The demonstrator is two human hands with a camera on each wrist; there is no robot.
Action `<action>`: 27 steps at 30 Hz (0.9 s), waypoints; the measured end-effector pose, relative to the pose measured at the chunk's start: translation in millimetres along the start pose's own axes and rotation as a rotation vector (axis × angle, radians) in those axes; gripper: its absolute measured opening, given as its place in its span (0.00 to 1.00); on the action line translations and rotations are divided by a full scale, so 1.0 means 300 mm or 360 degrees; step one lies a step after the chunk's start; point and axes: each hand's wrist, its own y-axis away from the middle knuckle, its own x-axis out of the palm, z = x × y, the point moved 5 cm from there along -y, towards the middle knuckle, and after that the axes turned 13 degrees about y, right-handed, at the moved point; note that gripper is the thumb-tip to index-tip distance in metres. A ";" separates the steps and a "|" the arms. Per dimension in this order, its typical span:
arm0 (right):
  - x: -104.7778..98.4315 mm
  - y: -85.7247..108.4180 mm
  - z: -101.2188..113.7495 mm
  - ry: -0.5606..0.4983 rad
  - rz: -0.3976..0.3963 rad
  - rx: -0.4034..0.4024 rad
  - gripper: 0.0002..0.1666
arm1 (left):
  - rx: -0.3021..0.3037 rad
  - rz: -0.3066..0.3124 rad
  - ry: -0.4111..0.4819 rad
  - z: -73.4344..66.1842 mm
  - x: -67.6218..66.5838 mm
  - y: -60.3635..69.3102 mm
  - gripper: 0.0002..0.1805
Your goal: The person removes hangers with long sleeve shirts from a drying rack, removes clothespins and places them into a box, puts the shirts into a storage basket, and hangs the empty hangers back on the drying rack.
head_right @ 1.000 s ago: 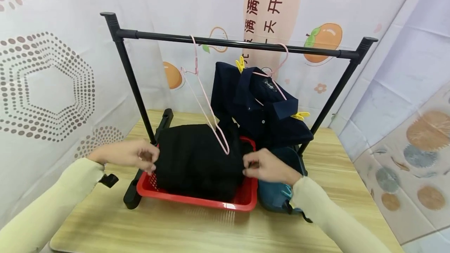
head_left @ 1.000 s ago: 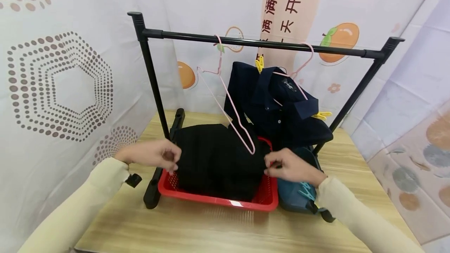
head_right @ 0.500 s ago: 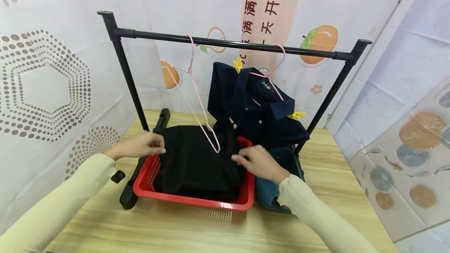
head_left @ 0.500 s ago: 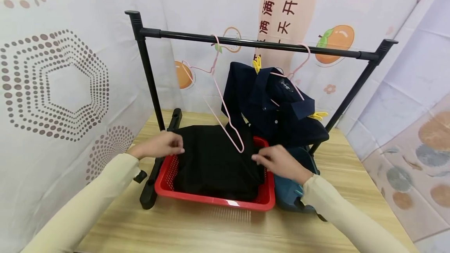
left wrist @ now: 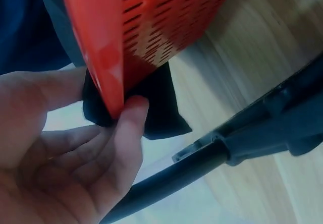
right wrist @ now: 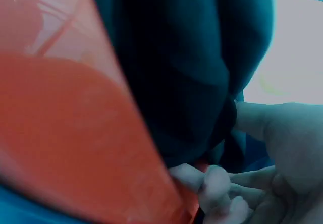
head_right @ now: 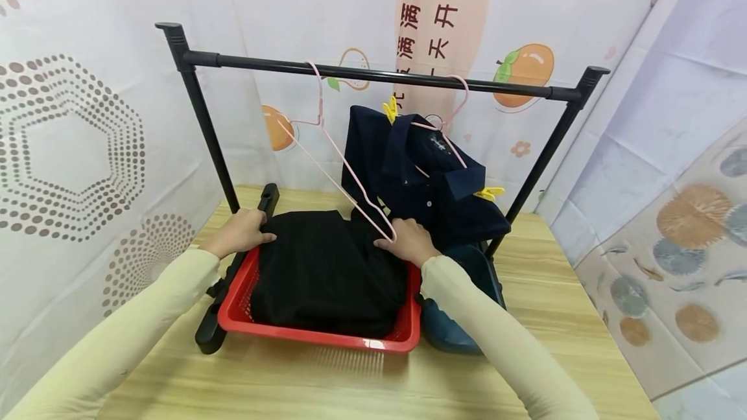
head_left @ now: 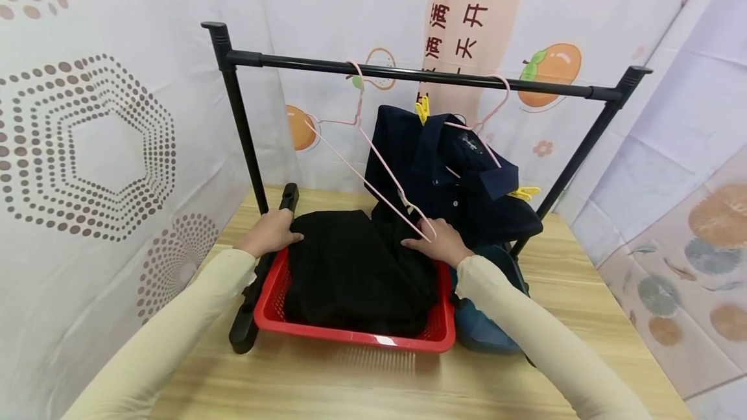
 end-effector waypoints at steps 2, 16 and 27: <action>0.002 -0.015 0.009 0.0050 -0.0027 -0.0026 0.24 | 0.0041 -0.0082 -0.0069 -0.010 -0.012 0.006 0.15; -0.016 -0.086 0.004 0.0241 -0.0274 -0.0190 0.02 | 0.0233 -0.0208 0.0134 -0.025 -0.074 0.020 0.26; -0.097 -0.033 0.004 -0.0879 -0.0029 -0.0110 0.09 | 0.0302 -0.0164 0.0739 -0.046 -0.167 0.089 0.09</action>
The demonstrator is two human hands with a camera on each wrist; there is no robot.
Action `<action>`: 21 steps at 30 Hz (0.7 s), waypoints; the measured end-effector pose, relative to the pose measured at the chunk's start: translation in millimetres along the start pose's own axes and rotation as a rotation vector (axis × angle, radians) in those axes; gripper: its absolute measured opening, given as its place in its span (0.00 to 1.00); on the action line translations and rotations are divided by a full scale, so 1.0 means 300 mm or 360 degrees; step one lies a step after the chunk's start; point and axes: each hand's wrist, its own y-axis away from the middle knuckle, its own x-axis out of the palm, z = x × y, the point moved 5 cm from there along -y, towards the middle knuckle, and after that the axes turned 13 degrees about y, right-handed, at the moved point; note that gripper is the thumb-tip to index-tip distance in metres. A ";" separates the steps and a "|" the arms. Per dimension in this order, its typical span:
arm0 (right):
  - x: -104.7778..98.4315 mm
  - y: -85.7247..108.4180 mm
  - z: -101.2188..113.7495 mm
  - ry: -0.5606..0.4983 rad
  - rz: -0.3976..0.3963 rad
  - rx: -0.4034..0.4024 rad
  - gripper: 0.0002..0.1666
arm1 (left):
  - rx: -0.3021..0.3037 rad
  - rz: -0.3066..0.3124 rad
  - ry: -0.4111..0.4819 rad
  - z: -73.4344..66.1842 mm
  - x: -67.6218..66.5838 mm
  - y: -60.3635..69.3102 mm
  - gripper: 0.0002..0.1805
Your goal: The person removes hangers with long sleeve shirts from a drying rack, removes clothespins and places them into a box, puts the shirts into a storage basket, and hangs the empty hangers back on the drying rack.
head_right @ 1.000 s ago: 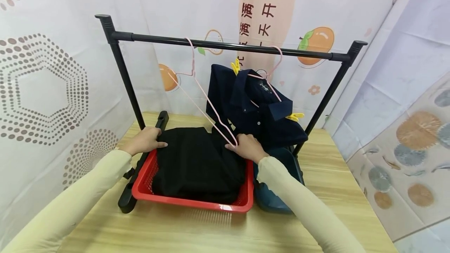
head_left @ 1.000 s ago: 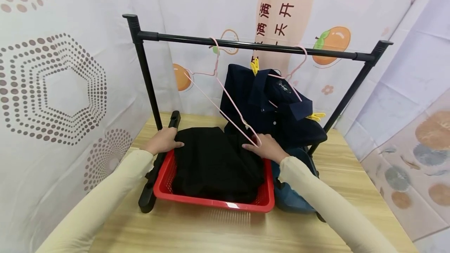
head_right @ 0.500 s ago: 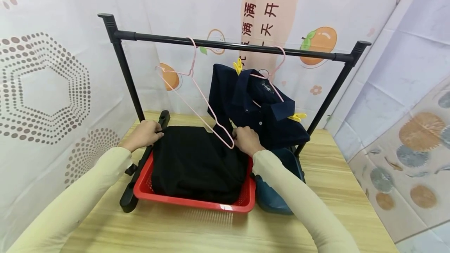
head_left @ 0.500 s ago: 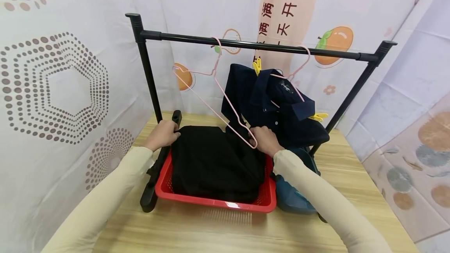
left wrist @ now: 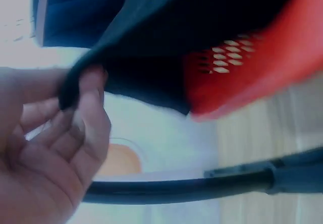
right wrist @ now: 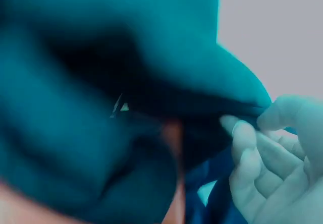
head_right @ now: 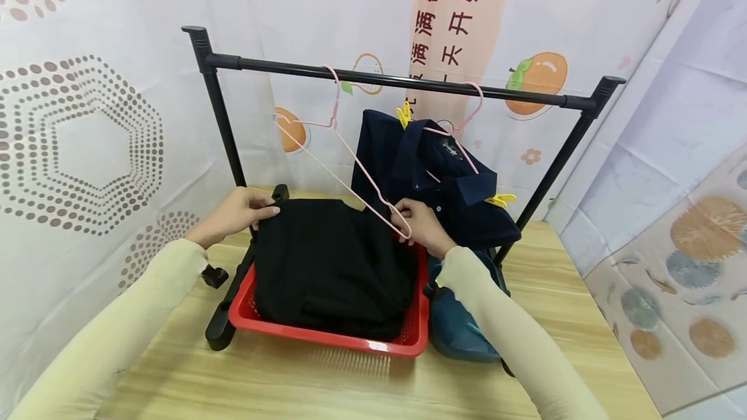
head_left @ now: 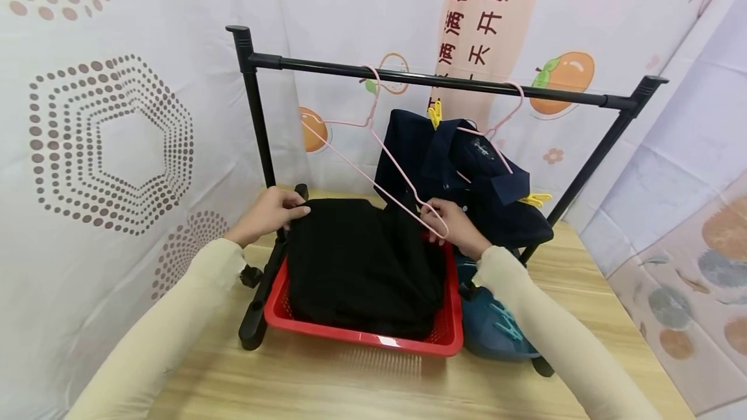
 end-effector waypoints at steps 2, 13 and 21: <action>-0.019 0.024 0.010 -0.0239 0.0074 0.0050 0.11 | 0.0049 0.0072 0.0107 -0.031 -0.016 0.015 0.10; 0.015 0.307 0.005 0.0102 0.0720 -0.0465 0.10 | 0.0512 0.1006 -0.0213 -0.103 0.141 0.215 0.10; 0.100 0.382 -0.002 0.1145 0.0504 -0.0721 0.09 | 0.0440 0.1122 -0.0735 -0.017 0.255 0.275 0.21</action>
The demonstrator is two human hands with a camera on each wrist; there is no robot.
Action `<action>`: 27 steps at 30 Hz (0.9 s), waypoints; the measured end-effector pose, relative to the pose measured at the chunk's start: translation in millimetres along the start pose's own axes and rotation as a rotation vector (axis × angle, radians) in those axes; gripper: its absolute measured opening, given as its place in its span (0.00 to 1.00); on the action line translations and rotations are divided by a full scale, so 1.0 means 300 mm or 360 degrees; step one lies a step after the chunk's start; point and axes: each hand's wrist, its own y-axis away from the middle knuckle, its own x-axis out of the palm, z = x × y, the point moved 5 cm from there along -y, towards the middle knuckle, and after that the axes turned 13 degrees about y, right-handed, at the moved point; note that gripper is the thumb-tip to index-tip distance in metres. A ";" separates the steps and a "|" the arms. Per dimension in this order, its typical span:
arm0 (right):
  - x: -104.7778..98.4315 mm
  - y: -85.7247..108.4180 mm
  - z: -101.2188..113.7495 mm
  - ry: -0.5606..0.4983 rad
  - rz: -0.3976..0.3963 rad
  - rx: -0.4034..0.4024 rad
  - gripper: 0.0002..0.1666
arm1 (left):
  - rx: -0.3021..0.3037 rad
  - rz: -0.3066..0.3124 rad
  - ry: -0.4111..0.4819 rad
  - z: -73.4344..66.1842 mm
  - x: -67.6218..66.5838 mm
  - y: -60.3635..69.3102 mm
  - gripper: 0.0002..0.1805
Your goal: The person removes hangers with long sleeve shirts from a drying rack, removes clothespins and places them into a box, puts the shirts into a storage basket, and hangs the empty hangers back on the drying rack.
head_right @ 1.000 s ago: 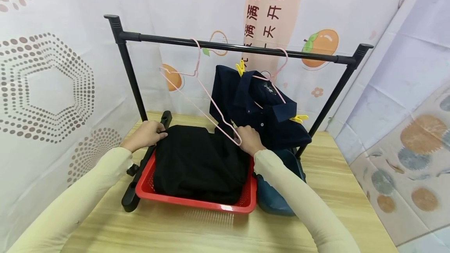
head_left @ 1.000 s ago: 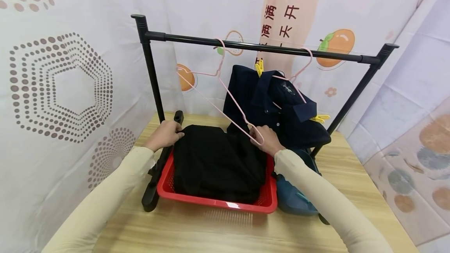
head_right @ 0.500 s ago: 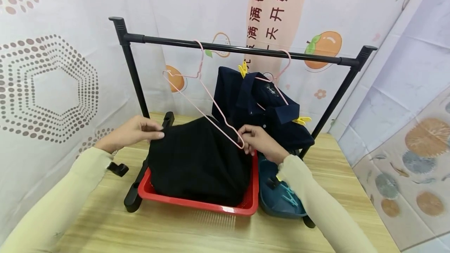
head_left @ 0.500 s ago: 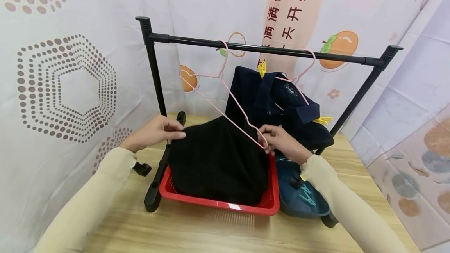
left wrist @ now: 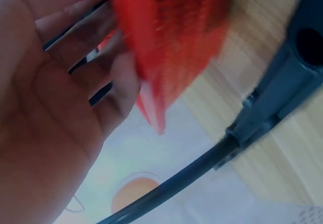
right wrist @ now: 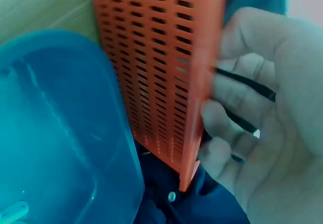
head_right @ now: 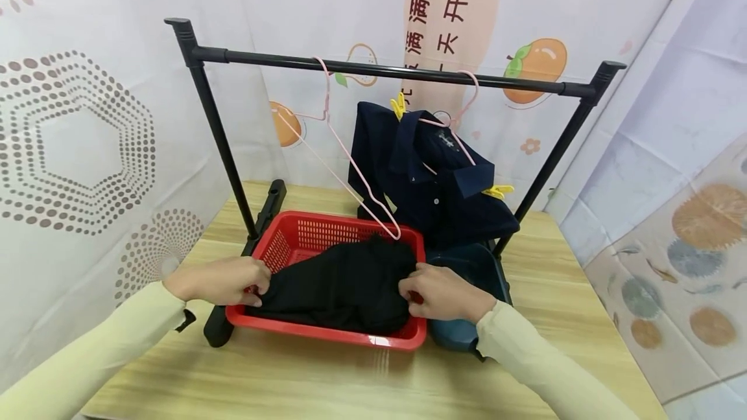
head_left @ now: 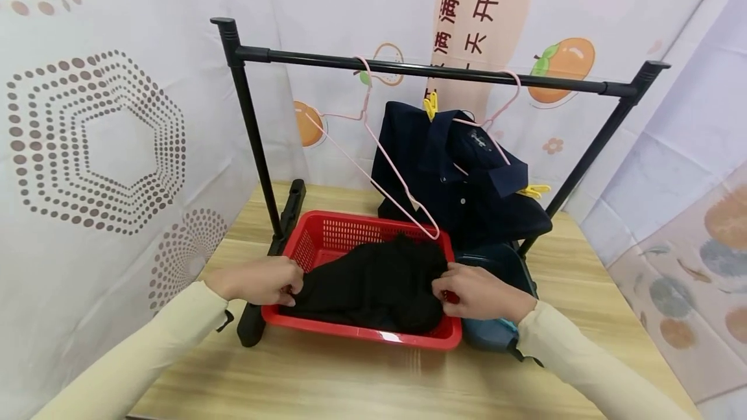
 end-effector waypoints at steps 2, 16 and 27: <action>0.001 -0.008 0.003 0.0081 -0.0004 0.0034 0.08 | -0.0056 -0.0054 -0.0060 0.011 0.003 -0.005 0.20; -0.068 -0.011 0.047 -0.0107 -0.0214 0.0272 0.31 | 0.0018 -0.0126 -0.0073 -0.015 0.006 -0.019 0.15; 0.080 -0.018 0.076 0.0279 0.0107 0.0221 0.15 | 0.0082 0.0086 -0.0311 0.047 0.063 -0.018 0.10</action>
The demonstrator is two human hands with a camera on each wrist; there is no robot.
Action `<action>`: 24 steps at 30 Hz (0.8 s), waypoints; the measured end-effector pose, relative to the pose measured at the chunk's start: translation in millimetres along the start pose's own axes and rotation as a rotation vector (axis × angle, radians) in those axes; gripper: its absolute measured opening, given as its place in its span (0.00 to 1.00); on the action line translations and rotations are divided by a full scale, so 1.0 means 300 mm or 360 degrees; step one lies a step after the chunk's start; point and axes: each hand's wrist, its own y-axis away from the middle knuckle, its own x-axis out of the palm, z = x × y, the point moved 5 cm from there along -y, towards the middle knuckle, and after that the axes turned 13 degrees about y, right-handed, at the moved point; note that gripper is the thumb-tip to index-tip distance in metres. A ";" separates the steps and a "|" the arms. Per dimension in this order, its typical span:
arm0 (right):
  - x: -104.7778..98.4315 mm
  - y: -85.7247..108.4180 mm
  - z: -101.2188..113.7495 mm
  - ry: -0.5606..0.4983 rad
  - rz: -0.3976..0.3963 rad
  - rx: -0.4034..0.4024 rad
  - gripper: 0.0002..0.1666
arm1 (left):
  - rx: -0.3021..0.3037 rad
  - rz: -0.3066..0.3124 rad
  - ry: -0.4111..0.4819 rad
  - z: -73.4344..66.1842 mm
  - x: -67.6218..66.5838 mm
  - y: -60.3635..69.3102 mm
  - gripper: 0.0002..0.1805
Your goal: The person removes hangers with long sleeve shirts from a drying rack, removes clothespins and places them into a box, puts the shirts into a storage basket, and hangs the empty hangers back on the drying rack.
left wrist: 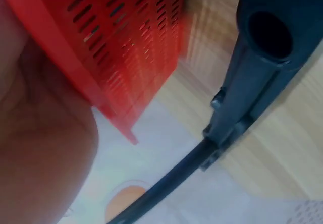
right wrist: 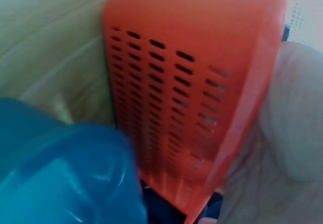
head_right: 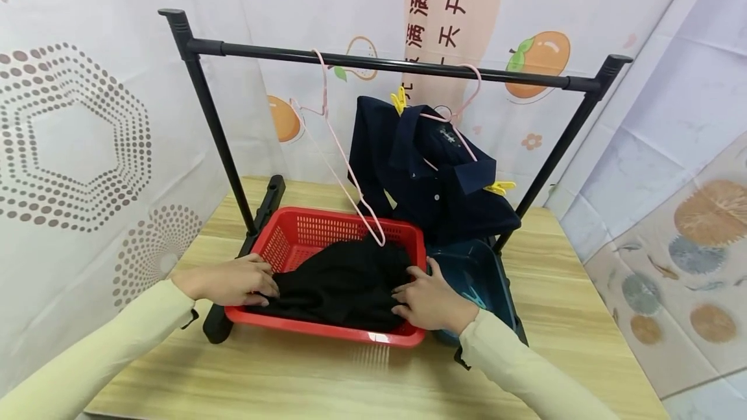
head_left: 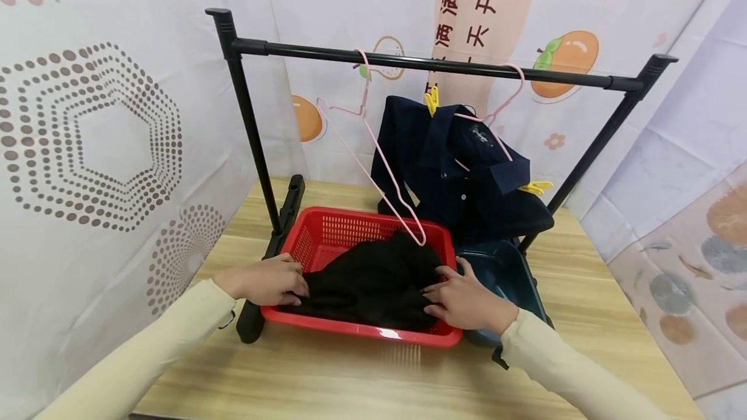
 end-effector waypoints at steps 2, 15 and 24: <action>-0.003 -0.010 0.000 0.0045 0.0005 0.0010 0.13 | -0.0003 0.0072 -0.0096 -0.002 0.002 -0.003 0.11; 0.020 -0.028 -0.002 0.0085 0.0056 0.0007 0.16 | -0.0040 -0.0039 0.0154 0.010 -0.001 -0.001 0.10; -0.047 0.018 -0.072 -0.0344 -0.0399 -0.0051 0.21 | 0.0032 -0.0530 0.0336 0.031 -0.078 0.072 0.09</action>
